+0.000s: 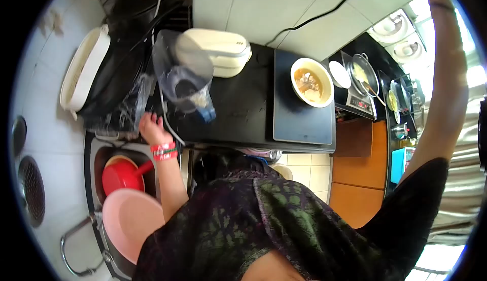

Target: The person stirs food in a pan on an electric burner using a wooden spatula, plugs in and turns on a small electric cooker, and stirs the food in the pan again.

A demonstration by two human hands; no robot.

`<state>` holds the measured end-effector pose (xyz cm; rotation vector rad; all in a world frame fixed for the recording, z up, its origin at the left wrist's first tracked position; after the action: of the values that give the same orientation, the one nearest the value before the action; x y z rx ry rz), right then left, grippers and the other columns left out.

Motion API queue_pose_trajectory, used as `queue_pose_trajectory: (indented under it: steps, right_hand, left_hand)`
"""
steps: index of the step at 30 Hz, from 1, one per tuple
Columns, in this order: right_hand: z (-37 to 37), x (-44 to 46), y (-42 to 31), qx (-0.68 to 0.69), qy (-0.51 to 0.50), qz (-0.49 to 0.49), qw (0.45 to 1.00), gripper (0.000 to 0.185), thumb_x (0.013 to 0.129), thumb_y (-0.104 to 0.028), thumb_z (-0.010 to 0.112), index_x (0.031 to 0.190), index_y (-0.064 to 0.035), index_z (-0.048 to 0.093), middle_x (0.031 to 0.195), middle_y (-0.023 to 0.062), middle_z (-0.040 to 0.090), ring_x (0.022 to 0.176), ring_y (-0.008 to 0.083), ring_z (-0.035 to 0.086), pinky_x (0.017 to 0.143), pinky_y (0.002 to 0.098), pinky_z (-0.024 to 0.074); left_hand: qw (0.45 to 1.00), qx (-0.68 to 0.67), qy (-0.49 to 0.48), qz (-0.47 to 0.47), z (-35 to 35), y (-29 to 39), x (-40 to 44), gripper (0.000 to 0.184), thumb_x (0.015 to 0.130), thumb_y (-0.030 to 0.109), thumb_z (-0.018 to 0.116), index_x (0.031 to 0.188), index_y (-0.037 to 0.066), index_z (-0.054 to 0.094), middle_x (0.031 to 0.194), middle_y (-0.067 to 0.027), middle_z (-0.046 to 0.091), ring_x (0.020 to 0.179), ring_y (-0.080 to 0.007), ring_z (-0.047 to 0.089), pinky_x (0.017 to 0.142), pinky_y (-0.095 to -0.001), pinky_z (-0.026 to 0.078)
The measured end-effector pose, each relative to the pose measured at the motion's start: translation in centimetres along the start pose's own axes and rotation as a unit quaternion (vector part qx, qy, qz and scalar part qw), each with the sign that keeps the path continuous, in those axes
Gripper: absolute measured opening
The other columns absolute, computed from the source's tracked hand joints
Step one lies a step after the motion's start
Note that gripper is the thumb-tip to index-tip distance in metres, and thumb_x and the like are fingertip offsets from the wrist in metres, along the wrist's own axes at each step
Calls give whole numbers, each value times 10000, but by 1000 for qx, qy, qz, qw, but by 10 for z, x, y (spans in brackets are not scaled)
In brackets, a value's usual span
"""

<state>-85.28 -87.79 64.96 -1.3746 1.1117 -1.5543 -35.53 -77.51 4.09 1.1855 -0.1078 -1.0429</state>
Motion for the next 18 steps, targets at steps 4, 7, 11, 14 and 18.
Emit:
queue_pose_trajectory:
  steps: [4,7,11,14,18]
  right_hand:
    - [-1,-82,113,72,6,-29,997,299,924,-179,400,633,-144,342,504,-55,221,413,96,253,389,255,204]
    - [0,-153,225,-47,41,-9,998,318,954,-240,399,667,-113,449,549,-39,291,463,85,268,438,255,205]
    - [-6,-257,404,-289,95,89,948,365,945,-246,404,667,-46,529,551,65,502,490,189,478,460,324,363]
    - [24,-319,501,-465,93,56,878,367,931,-220,427,676,23,530,633,228,581,624,383,600,591,458,467]
    - [54,-351,587,-503,55,104,856,200,853,-30,442,1020,63,503,922,300,564,841,457,565,777,475,480]
  left_hand:
    - [1000,10,-25,4,19,8,-17,208,827,139,566,1020,64,545,967,-22,550,843,-131,528,709,-305,432]
    - [999,-1,-48,9,27,8,-26,204,817,99,575,1011,71,519,934,-17,532,830,-115,521,673,-281,443]
    - [998,-3,-62,33,28,7,-40,166,848,122,564,993,64,508,929,-31,527,816,-121,515,661,-275,456]
    - [994,29,-44,93,29,11,-46,140,868,130,545,980,58,502,922,-29,522,801,-115,509,655,-270,455]
    - [936,109,-112,316,58,45,-43,222,885,159,600,1047,30,518,932,-41,527,842,-128,526,716,-261,448]
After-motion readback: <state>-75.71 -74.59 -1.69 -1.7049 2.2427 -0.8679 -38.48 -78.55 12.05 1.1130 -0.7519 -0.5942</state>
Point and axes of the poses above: each hand's wrist, its own x-axis towards the middle knuckle, its own z-axis out of the palm, y = z × x, the point moved 7 cm from there along x, towards the middle knuckle
